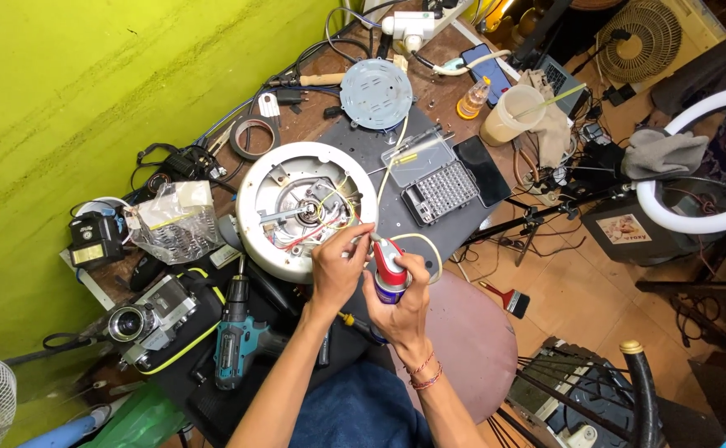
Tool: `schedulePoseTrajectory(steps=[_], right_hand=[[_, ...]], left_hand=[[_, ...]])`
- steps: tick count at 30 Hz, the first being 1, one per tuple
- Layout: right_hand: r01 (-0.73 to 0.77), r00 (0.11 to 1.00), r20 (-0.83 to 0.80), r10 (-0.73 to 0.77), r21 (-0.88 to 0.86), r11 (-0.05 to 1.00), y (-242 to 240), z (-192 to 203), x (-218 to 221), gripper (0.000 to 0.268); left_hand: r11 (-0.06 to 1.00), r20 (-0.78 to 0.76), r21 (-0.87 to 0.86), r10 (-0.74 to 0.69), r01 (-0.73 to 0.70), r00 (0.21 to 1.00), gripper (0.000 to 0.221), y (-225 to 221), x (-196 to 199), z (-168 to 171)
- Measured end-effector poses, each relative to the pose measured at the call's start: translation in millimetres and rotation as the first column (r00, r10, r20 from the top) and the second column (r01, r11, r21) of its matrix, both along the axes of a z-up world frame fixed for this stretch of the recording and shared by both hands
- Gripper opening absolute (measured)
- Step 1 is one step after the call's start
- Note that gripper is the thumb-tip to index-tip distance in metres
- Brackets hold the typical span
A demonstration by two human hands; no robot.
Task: Applying lubricant to the internal mechanical parts of a disassembled appliance using a precision spray nozzle.
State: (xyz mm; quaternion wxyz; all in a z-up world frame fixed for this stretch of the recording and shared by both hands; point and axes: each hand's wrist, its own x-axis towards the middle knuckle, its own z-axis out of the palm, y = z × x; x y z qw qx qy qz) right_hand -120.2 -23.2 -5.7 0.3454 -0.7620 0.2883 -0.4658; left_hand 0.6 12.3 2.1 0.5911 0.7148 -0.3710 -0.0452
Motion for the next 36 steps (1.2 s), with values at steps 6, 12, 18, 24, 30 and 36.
schedulePoseTrajectory(steps=[6,12,18,24,30,36], right_hand=[[-0.011,1.000,-0.017,0.010,-0.056,0.998,2,11,1,0.054],[-0.018,1.000,0.005,0.019,-0.085,0.996,0,2,-2,0.054],[-0.054,0.998,0.033,0.057,-0.070,0.996,0,14,1,0.053],[-0.065,0.998,-0.027,0.064,-0.054,0.996,3,16,1,0.044],[-0.059,0.998,-0.035,0.057,-0.056,0.997,6,4,2,0.039],[-0.057,0.998,-0.021,0.056,-0.051,0.997,5,12,4,0.040]], left_hand=[[1.000,0.040,0.017,0.020,-0.021,0.999,0.018,3,-5,-3],[0.999,0.043,0.046,0.016,-0.018,0.999,0.020,1,-5,4],[0.998,0.044,0.063,0.011,-0.014,0.999,0.020,2,-5,4],[0.993,0.088,0.112,0.036,-0.046,0.995,0.025,5,0,-8],[0.991,0.053,0.126,0.026,-0.033,0.998,0.024,6,1,-6],[0.989,0.047,0.142,0.022,-0.029,0.999,0.022,6,3,-13]])
